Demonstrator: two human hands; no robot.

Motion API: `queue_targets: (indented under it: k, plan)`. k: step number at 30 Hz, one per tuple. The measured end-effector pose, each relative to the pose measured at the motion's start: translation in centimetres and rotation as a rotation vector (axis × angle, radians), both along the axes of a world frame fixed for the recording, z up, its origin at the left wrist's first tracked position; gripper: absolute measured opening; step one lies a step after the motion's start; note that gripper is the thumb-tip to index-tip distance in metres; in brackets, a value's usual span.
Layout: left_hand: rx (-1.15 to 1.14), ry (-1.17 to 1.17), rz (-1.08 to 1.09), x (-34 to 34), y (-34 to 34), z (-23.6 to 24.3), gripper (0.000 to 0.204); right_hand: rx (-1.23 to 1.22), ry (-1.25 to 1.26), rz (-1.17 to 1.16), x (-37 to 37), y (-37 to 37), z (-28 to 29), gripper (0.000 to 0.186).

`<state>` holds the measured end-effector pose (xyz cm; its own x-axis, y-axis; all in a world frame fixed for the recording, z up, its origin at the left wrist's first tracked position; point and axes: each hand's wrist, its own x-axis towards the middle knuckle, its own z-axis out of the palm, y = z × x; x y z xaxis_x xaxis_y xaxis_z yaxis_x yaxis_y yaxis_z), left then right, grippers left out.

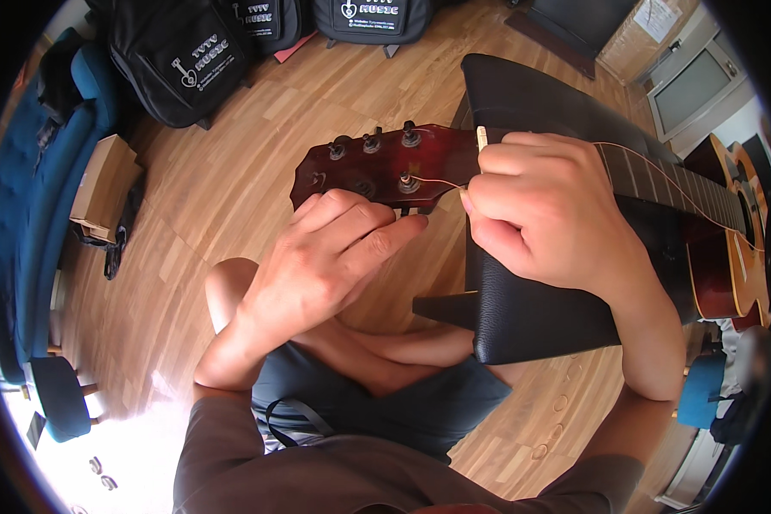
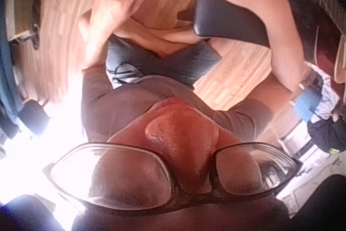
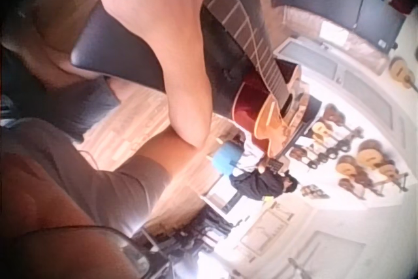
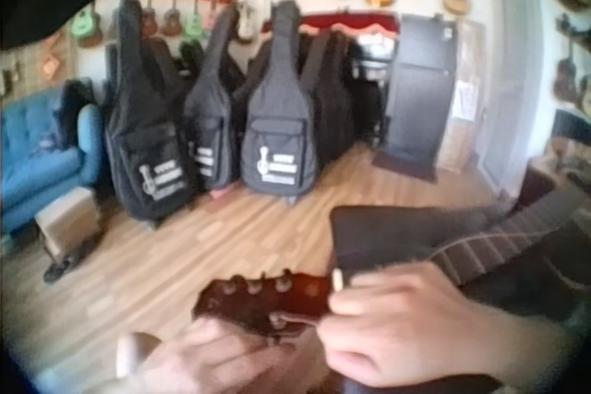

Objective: The person strings an acoustic guitar by hand, threading a new string through the tuning peg and winding it onto the post. They repeat this process for multiple strings, adjusting tension and securing each string at the headstock.

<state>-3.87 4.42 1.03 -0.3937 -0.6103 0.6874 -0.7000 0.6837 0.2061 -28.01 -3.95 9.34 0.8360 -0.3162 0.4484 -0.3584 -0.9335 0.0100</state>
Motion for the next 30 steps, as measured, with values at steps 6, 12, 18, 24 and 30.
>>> queue_targets:
  k: [6,12,18,24,30]
  plan:
    - [-0.081,0.037,-0.033,0.7,-0.8,-0.3,0.038,-0.001,0.03,-0.015,0.3,0.0,0.0,0.02]
    - [-0.223,0.178,-0.049,-0.2,-1.9,-2.2,0.032,0.014,0.041,-0.007,0.8,0.1,0.4,0.028]
    - [-0.246,0.114,0.02,-0.7,-1.6,-3.0,0.046,0.042,0.03,0.003,1.1,0.2,0.3,0.033]
    - [0.014,0.103,-0.041,0.6,-0.5,0.1,0.041,0.021,0.034,0.001,1.0,0.1,0.4,0.033]
    - [-0.014,0.102,-0.073,1.0,-1.1,0.1,0.033,0.017,0.023,0.003,0.8,0.0,0.2,0.033]
